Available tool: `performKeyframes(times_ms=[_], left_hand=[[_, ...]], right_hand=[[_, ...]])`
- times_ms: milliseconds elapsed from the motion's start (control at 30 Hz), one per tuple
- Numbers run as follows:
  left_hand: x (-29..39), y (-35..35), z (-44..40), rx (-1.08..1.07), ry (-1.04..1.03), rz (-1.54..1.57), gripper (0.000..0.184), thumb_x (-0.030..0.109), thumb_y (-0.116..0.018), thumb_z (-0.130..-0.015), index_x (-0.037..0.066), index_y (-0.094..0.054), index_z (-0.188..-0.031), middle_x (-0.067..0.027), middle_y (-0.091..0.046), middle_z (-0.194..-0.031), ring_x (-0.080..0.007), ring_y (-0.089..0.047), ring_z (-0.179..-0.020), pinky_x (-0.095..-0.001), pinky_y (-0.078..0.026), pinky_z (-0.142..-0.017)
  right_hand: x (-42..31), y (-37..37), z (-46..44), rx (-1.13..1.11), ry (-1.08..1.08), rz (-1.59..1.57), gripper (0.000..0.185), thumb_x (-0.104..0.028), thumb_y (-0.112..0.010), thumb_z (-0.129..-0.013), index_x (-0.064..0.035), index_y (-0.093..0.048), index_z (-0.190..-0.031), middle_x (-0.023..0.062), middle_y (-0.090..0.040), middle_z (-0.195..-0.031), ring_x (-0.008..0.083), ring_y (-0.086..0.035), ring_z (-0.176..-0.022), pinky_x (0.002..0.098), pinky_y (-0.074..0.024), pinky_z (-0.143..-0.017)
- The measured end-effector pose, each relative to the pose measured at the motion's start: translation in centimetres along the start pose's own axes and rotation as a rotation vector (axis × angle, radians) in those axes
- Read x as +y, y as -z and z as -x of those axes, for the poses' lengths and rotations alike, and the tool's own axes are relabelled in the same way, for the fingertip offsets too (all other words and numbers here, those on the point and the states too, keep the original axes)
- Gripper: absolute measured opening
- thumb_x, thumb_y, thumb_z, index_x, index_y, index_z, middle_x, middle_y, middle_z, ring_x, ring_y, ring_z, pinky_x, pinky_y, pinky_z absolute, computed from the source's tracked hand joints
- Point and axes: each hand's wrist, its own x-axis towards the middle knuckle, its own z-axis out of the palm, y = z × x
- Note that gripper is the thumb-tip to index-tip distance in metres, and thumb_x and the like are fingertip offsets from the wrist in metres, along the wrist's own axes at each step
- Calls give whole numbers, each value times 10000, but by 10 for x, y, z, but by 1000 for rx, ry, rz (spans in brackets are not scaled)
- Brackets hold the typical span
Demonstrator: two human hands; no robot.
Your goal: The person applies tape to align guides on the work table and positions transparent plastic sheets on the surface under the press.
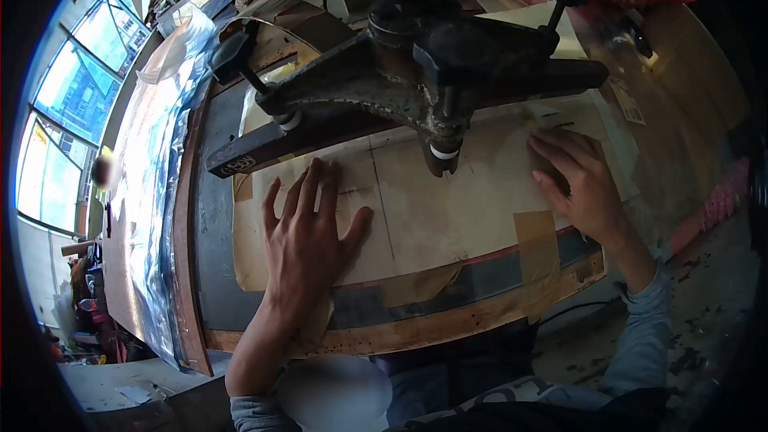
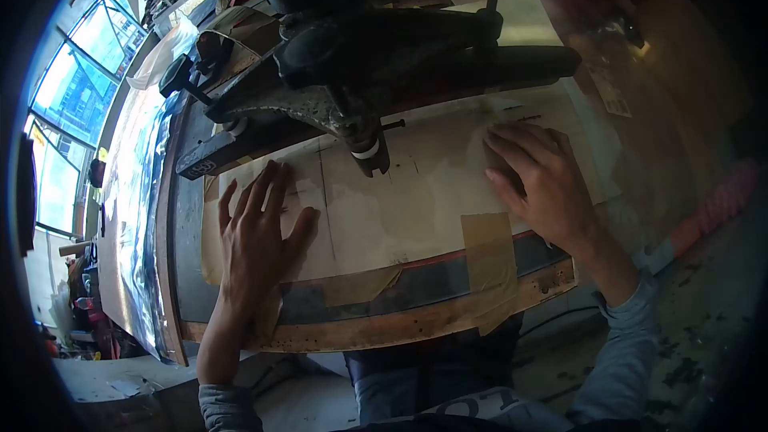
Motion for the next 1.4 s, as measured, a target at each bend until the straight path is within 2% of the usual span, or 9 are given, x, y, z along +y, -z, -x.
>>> performKeyframes(times_ms=[100, 267, 367, 567, 767, 967, 1267, 1400], left_hand=[[7, -4, 0, 23, 13, 46, 569, 371, -664, -857, 27, -554, -1296, -181, -532, -1355, -278, -521, -1257, -467, -248, -1139], [1, 0, 0, 95, -14, 0, 554, 366, -675, -844, 28, -574, -1272, -150, -604, -1182, -265, -584, -1092, -446, -384, -986], [1, 0, 1, 64, -5, -8, 527, 363, -678, -838, 26, -600, -1235, -127, -613, -1113, -247, -592, -1019, -428, -418, -902], [1, -2, 2, 179, -62, -18, 435, 356, -679, -830, 11, -672, -1096, -119, -678, -997, -243, -656, -911, -377, -486, -830], [1, -11, 4, 240, -78, -65, 389, 347, -641, -845, 7, -688, -1029, -157, -708, -1025, -286, -706, -828, -363, -558, -746], [-2, -16, 5, 272, -77, -17, 393, 353, -616, -857, -1, -689, -1012, -177, -696, -1058, -305, -705, -817, -374, -560, -743], [0, -9, 4, 178, -39, -15, 418, 365, -590, -873, -10, -685, -1032, -179, -690, -1078, -295, -700, -872, -382, -562, -744], [-2, -14, 4, 304, -121, -67, 377, 333, -558, -871, -29, -660, -899, -150, -685, -928, -245, -688, -778, -343, -550, -674]], right_hand=[[5, 4, -3, 12, 53, 40, 359, -114, -691, -815, 0, -635, -1151, 115, -624, -1185, 281, -564, -1127, 404, -418, -981], [1, -8, -5, 75, 69, -32, 324, -81, -684, -806, 13, -646, -1114, 121, -636, -1136, 292, -574, -1095, 395, -441, -944], [2, -7, -4, 75, 65, -75, 308, -71, -679, -797, 18, -652, -1090, 122, -629, -1131, 296, -577, -1078, 392, -447, -935], [9, -9, -5, 110, 102, -96, 289, -85, -687, -775, 20, -668, -1043, 120, -613, -1136, 303, -577, -1061, 382, -455, -927], [10, -11, -2, 112, 71, -145, 275, -92, -680, -778, 17, -675, -1030, 114, -610, -1112, 303, -577, -1055, 376, -460, -927], [12, -13, -3, 127, 82, -147, 266, -84, -678, -777, 21, -676, -1022, 115, -612, -1088, 300, -582, -1049, 372, -470, -915], [9, -12, -3, 163, 94, -135, 179, -62, -680, -768, 25, -656, -923, 123, -642, -1028, 305, -621, -973, 377, -496, -854], [9, -11, -2, 178, 100, -120, 156, -60, -679, -767, 23, -647, -895, 118, -648, -1013, 304, -623, -962, 371, -500, -836]])
